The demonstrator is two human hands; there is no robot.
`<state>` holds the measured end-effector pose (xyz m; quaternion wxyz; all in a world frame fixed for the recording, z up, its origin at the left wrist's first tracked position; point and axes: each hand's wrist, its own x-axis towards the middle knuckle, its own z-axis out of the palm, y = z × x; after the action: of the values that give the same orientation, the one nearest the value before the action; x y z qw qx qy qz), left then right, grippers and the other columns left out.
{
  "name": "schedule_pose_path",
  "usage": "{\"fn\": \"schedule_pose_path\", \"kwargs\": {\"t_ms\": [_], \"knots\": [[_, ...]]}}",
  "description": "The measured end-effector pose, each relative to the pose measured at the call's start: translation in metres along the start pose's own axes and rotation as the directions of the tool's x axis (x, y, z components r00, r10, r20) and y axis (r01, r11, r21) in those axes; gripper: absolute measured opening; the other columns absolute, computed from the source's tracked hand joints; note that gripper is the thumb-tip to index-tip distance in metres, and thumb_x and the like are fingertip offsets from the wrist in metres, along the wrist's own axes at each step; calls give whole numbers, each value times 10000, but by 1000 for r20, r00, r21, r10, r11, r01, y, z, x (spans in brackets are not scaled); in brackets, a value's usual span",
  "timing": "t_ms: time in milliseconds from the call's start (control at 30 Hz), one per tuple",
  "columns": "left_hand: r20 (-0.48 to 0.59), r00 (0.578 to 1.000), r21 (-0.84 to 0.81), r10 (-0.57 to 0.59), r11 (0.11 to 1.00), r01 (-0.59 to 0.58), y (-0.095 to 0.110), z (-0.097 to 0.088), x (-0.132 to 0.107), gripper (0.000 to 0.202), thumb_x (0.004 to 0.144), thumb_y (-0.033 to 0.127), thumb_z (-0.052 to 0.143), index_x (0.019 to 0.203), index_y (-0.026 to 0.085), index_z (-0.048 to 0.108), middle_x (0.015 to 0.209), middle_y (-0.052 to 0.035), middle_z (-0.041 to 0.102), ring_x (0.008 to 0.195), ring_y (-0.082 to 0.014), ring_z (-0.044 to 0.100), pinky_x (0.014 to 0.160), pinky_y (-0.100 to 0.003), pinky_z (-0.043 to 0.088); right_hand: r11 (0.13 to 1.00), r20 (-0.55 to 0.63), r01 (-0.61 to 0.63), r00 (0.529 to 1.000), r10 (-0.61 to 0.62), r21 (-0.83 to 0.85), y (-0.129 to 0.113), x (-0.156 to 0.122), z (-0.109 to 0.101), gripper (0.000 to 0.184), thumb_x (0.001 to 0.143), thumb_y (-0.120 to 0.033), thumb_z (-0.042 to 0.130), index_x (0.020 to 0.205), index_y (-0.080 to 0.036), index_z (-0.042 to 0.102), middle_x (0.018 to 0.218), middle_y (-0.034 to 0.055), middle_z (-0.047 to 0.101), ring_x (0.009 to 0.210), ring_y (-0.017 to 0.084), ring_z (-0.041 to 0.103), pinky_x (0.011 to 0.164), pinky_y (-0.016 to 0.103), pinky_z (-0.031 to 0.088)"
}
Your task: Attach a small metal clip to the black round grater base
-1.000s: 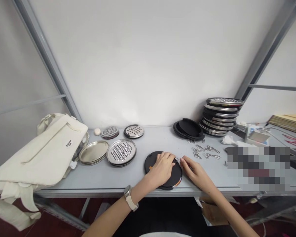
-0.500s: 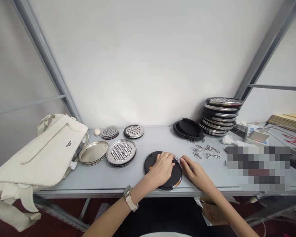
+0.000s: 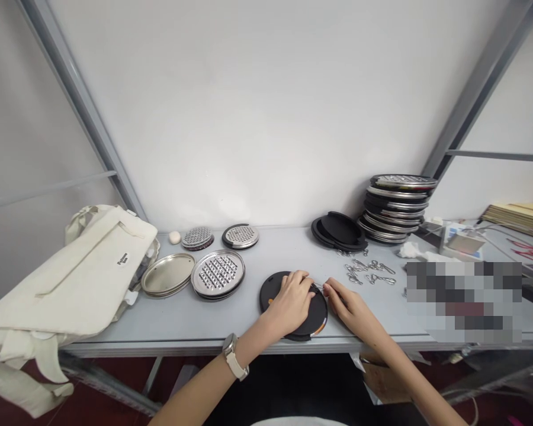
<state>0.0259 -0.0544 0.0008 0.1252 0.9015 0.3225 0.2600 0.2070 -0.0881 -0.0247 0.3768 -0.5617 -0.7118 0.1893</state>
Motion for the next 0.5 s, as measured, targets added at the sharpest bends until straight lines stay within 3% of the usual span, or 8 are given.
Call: {"fn": "schedule_pose_path", "kwargs": {"t_ms": [500], "knots": [[-2, 1000, -5, 28, 1000, -28, 0, -1, 2, 258, 961, 143, 392, 1179, 190, 521, 1207, -82, 506, 1132, -211, 471, 982, -371, 394, 999, 0, -30, 1000, 30, 18, 2, 1, -1, 272, 990, -376, 301, 783, -234, 407, 584, -53, 447, 546, 150, 469, 584, 257, 373]]}}
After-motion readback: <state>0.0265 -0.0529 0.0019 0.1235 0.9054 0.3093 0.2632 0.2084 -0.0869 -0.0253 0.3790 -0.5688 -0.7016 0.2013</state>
